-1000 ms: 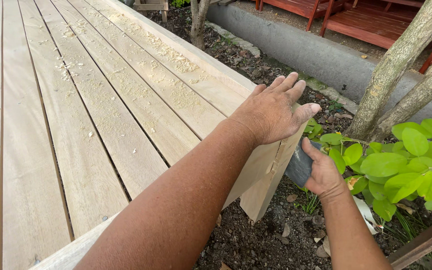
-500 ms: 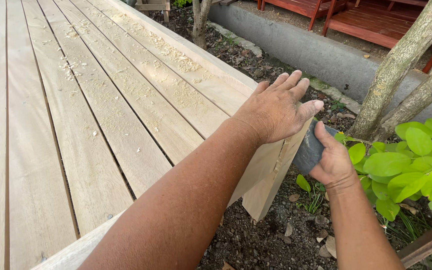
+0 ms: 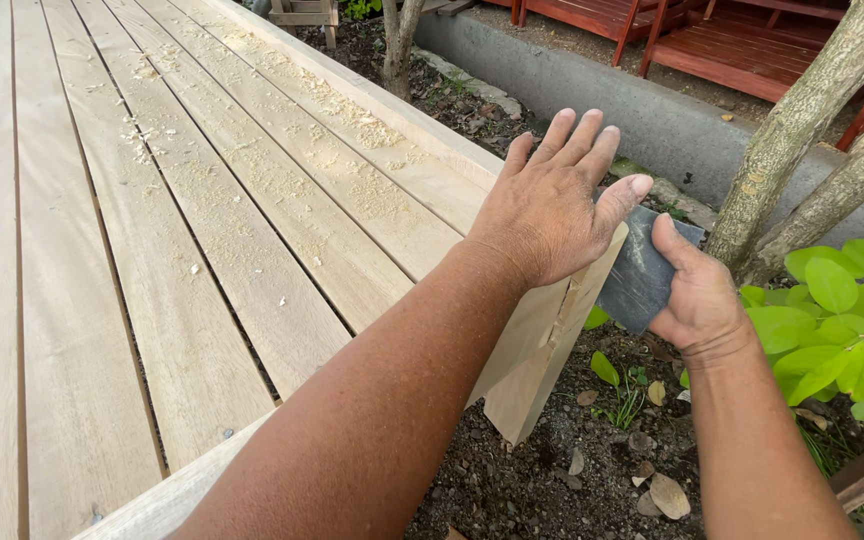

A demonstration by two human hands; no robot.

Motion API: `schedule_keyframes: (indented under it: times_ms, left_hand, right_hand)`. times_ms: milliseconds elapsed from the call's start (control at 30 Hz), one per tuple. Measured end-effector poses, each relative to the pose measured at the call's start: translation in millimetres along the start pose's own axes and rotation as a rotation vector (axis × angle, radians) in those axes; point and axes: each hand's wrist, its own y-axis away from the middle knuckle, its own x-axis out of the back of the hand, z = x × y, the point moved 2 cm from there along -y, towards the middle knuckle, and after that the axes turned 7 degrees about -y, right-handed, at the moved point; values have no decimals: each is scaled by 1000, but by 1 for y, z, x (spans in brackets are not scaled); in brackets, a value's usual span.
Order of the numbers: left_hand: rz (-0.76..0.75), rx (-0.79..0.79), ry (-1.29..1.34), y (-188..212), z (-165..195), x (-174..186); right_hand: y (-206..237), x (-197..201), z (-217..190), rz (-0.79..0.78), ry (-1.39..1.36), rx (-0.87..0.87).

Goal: The person sands a wooden bed frame outdoors using a sanding block. They work along the top edge and side rails of the frame, then move to the corner and leg areas, rubbing the sanding block repeatedly over the wood surfaces and producing wood dust.

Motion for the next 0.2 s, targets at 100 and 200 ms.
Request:
schedule_keyframes:
  times_ms: [100, 200]
  left_hand:
    - [53, 22, -31, 0, -4, 1]
    - [107, 92, 3, -4, -6, 0]
  right_hand:
    - [-30, -14, -11, -79, 145, -23]
    - [-41, -28, -19, -103, 239, -21]
